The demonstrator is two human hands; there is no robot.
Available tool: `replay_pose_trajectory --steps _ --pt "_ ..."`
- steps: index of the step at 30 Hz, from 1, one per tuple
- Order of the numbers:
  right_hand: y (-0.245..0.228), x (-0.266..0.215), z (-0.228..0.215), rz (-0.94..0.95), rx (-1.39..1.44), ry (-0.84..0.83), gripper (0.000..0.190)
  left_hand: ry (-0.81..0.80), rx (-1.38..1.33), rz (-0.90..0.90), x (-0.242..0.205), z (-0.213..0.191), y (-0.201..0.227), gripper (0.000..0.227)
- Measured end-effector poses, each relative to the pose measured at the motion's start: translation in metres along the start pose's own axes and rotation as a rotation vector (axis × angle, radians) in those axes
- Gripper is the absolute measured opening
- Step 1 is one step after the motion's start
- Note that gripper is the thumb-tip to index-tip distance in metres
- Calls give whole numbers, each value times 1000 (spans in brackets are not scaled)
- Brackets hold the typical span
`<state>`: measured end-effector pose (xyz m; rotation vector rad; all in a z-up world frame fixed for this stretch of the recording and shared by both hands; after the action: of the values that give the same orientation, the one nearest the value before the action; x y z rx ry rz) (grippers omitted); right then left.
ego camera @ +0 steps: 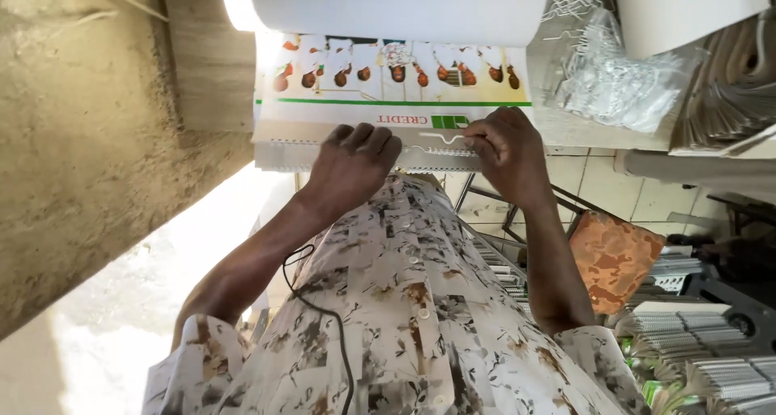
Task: The person inserts a metal spiral wire into the holes of a calendar page to bind it. They repeatedly thread the wire through the holes and twist it to secure the pages together.
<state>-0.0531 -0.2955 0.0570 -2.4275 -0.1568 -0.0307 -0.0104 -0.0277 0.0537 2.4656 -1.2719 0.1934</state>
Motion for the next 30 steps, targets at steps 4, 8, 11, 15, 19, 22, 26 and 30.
replay_pose_trajectory --steps 4,8,11,15,19,22,26,30 --pt "-23 -5 7 -48 73 12 11 128 -62 -120 -6 8 3 10" --pt "-28 -10 17 -140 5 58 10 183 -95 -158 -13 20 4 10" --pt "-35 -8 16 -169 -4 48 12 226 -86 -163 -21 34 4 10" --pt "-30 -14 19 -144 46 48 12 248 -100 -183 -18 27 5 11" --pt "-36 -14 24 -143 98 43 11 287 -90 -177 -20 34 4 10" --pt "-41 -9 36 -148 122 95 8 302 -112 -161 -13 32 3 6" --pt "-45 -8 41 -49 86 -9 8 -518 138 -203 11 -18 -23 118" --pt "-25 2 41 -128 113 22 14 -566 -306 -296 50 -10 -72 161"
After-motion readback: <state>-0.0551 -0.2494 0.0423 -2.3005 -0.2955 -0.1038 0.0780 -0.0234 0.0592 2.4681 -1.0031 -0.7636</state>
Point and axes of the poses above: each hand's wrist, its own x-axis towards the middle knuckle, its own z-axis out of the palm, y = z × x, the point moved 2 cm from there along x, towards the middle knuckle, and after that the axes turned 5 degrees about -x, right-handed, at the moved point
